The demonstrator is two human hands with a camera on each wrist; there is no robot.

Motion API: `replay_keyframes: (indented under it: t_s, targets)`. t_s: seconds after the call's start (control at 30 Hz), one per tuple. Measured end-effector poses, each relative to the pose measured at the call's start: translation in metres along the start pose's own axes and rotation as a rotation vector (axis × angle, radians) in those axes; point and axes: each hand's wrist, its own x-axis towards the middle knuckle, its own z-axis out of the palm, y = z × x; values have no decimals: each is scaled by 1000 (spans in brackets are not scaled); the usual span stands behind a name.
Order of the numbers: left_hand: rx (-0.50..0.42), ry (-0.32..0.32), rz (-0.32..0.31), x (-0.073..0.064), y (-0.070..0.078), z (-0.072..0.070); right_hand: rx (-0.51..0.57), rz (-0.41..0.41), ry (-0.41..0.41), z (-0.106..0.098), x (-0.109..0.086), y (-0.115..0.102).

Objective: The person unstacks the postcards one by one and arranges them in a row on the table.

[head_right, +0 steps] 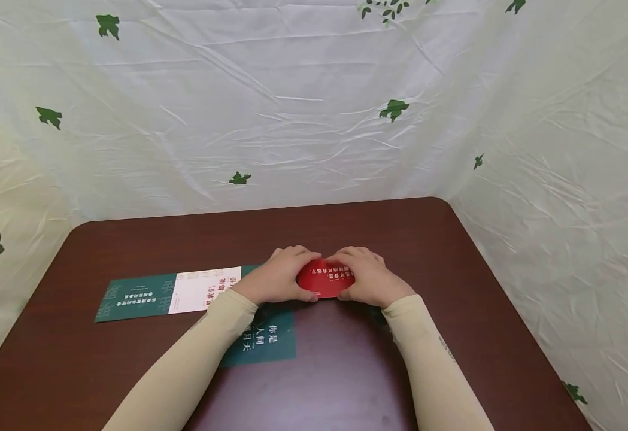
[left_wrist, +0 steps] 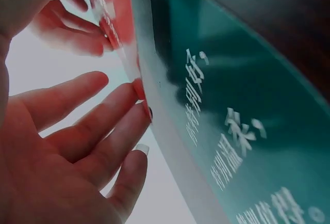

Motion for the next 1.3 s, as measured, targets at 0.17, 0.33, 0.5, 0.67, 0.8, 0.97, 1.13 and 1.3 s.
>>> replay_keyframes:
  t_s: [0.17,0.33,0.5,0.67,0.8,0.97,1.13,1.3]
  targets:
    - [5,-16,-3,13,3,-1,27,23,1,-1,-2,10]
    - [-6,-29,-6,19,6,3,69,73,-22,1,-3,18]
    - [-4,-27,-27,17,3,9,101,74,-67,5,0,21]
    - [13,-17,-31,14,3,10,116,71,-82,4,2,21]
    - [24,-18,-34,14,4,9,120,72,-90,3,3,21]
    - [41,-12,-29,17,6,9,120,73,-105,-1,3,22]
    - [50,-6,-22,18,7,8,102,70,-101,-3,4,22]
    - [25,-7,-25,12,5,5,91,33,-48,-5,3,17]
